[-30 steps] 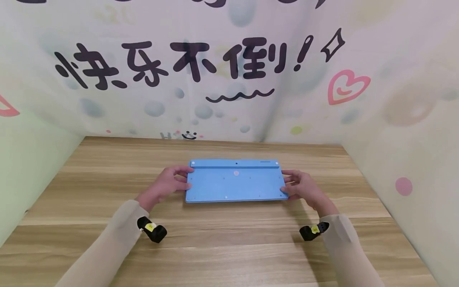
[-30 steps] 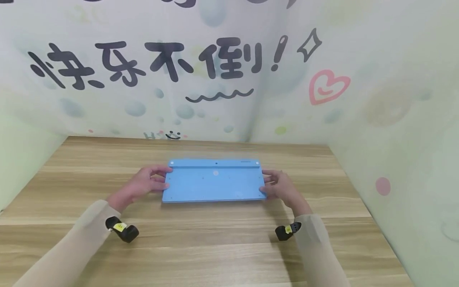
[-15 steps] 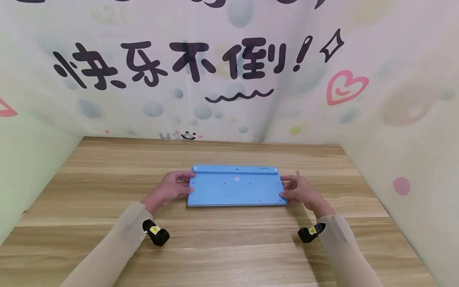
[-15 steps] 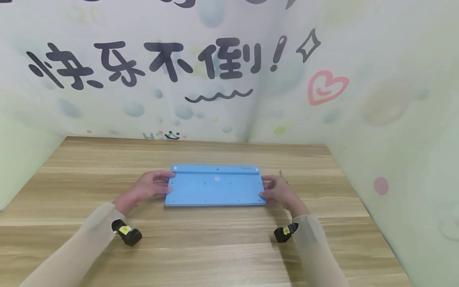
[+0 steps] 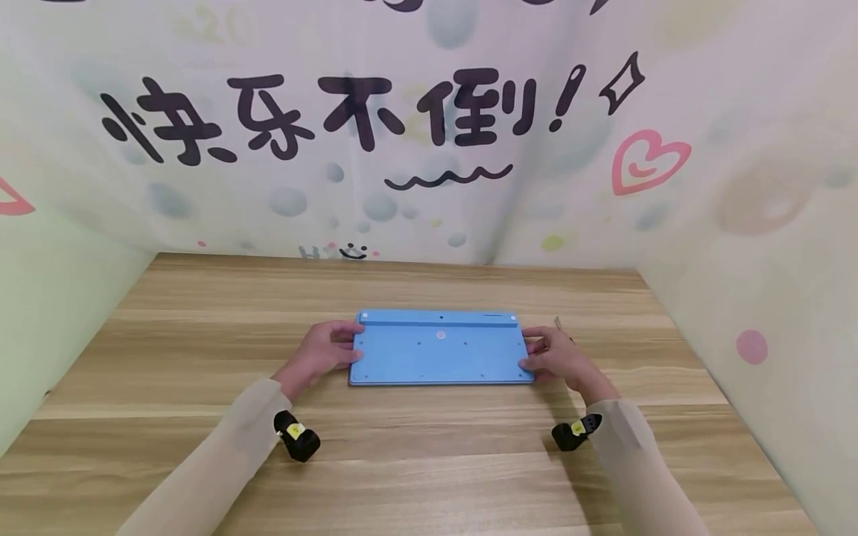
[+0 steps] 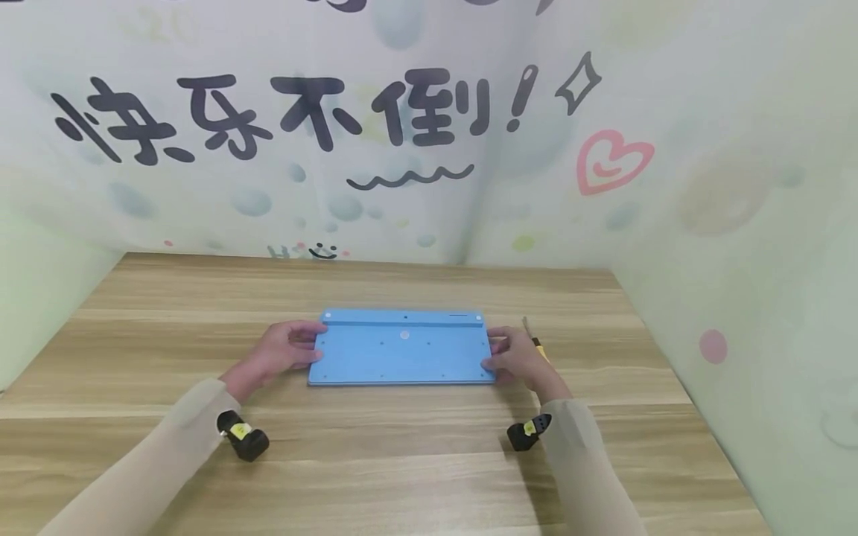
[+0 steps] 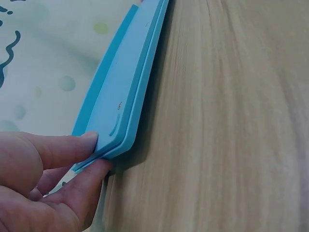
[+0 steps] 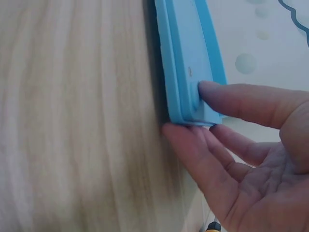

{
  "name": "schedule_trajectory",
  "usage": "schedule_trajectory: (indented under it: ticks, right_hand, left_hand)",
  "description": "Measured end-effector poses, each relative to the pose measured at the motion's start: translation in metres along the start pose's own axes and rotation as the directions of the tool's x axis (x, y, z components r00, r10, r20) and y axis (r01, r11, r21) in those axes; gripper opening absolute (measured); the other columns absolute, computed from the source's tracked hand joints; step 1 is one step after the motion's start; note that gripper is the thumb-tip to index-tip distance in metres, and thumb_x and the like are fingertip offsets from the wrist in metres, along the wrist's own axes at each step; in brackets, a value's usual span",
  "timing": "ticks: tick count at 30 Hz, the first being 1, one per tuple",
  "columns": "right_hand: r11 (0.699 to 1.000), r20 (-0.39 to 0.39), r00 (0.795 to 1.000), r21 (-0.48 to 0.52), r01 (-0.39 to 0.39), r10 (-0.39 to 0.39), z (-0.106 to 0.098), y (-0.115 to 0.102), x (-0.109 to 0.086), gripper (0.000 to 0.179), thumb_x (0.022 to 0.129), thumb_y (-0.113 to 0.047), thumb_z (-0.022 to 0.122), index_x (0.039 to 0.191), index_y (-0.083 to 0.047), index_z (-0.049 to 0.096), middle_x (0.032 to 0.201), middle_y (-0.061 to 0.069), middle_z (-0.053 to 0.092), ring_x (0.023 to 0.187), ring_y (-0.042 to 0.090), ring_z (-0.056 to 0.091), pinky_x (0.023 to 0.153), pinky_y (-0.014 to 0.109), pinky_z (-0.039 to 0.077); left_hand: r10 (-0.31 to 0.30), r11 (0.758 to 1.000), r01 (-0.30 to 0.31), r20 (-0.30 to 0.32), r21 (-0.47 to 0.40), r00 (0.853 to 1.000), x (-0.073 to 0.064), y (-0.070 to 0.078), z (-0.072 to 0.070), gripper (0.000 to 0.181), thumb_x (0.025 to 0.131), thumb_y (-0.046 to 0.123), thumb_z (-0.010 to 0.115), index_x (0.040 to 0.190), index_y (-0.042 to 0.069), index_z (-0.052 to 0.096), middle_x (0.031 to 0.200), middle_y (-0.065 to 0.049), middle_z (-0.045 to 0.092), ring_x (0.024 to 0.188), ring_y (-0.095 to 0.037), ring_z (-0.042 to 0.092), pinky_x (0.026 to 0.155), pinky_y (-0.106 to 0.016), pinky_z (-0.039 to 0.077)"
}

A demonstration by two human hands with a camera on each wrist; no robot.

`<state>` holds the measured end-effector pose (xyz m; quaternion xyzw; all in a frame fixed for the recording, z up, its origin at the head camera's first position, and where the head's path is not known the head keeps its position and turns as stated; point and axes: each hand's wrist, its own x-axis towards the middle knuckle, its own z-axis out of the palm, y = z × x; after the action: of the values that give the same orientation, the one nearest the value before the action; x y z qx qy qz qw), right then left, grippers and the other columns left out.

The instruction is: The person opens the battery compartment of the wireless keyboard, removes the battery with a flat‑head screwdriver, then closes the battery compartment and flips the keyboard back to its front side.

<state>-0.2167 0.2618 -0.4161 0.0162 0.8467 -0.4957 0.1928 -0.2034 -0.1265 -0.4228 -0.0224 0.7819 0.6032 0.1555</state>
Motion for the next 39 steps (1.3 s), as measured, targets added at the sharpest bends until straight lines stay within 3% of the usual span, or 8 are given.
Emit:
schedule_trajectory:
  ticks: [8,21,29,39]
  right_hand:
    - [0.999,-0.025,1.000,-0.051,-0.002,0.001,0.003,-0.004,0.000,0.057,0.079,0.004,0.066,0.129,0.008,0.039,0.107,0.024,0.048,0.084,0.027,0.055,0.065,0.039,0.053]
    - [0.996,-0.041,0.999,-0.084,0.002,-0.006,0.003,-0.001,-0.002,0.055,0.079,0.005,0.067,0.128,0.009,0.042,0.106,0.021,0.050,0.086,0.027,0.054,0.065,0.037,0.053]
    - [0.996,-0.041,0.999,-0.089,0.008,-0.012,0.002,0.002,-0.003,0.058,0.079,0.000,0.068,0.130,0.005,0.041,0.110,0.021,0.050,0.092,0.029,0.053,0.067,0.037,0.053]
    - [0.998,-0.051,0.998,-0.050,0.031,-0.034,0.002,0.005,-0.005,0.061,0.080,-0.001,0.068,0.134,0.001,0.040,0.112,0.020,0.048,0.095,0.029,0.051,0.068,0.037,0.053]
  left_hand:
    - [-0.002,1.000,0.004,-0.060,0.026,0.998,0.001,0.003,0.006,0.044,0.081,-0.010,0.061,0.123,-0.003,0.052,0.124,-0.024,0.047,0.111,-0.035,0.048,0.083,-0.036,0.048]
    - [-0.029,0.999,0.032,-0.092,0.040,0.995,0.003,0.004,0.011,0.043,0.079,-0.010,0.063,0.120,-0.002,0.055,0.121,-0.022,0.049,0.108,-0.033,0.050,0.082,-0.034,0.048]
    - [-0.032,0.998,0.037,-0.076,0.058,0.997,0.002,0.004,0.010,0.042,0.080,-0.009,0.063,0.121,-0.003,0.054,0.118,-0.022,0.050,0.105,-0.031,0.050,0.081,-0.034,0.049]
    - [-0.017,0.997,0.017,-0.010,0.072,1.000,0.006,0.003,0.003,0.040,0.083,-0.006,0.061,0.122,-0.005,0.053,0.113,-0.021,0.050,0.098,-0.028,0.053,0.075,-0.034,0.051]
